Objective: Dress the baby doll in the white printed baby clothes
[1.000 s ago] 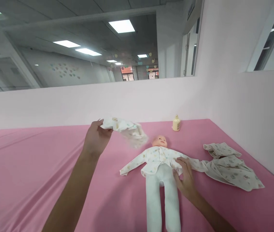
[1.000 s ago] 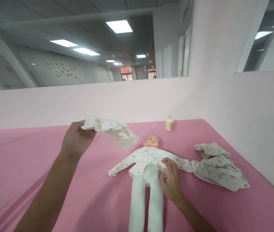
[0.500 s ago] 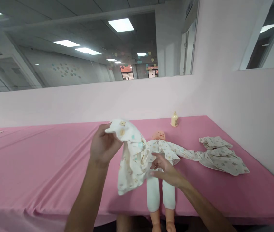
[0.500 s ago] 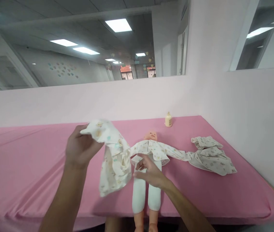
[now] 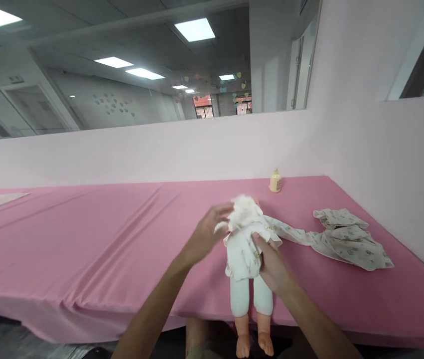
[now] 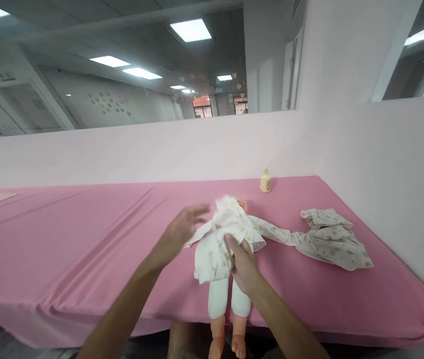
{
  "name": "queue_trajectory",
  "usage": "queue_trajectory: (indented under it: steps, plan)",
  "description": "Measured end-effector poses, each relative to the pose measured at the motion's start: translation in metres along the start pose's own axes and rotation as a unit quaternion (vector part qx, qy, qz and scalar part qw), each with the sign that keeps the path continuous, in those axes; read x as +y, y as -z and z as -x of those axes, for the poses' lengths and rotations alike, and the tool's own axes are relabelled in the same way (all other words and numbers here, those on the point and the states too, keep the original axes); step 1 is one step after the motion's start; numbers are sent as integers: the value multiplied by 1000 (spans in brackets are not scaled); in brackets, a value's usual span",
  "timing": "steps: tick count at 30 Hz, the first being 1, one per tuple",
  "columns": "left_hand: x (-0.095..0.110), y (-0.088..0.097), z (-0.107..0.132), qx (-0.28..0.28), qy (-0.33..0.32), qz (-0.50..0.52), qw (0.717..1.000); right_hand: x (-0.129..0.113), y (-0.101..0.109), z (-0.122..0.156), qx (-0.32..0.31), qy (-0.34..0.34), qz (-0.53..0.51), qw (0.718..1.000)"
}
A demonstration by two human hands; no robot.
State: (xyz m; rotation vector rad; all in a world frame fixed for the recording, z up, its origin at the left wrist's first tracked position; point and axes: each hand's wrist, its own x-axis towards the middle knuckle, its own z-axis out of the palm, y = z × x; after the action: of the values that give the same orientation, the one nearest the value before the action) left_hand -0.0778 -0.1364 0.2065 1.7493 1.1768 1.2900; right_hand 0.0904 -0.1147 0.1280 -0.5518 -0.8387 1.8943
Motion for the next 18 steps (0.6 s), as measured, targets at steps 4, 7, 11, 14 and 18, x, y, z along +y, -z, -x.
queue_trajectory:
  steps: [4, 7, 11, 14, 18]
  plan:
    - [-7, -15, 37, -102, -18, -213, 971, -23, 2, 4, -46, 16, -4, 999]
    - [-8, -21, 36, 2, -101, -224, 969, -32, -1, 15, -91, 19, 59, 994]
    - [0, -24, 22, 113, -123, -178, 970, -43, -4, 33, -113, -9, 201, 973]
    - [12, -25, 19, 162, -113, -157, 968, -48, -5, 46, -89, -1, 269, 959]
    - [26, -26, 16, 220, -97, -128, 962, -49, -5, 59, -14, 75, 340, 937]
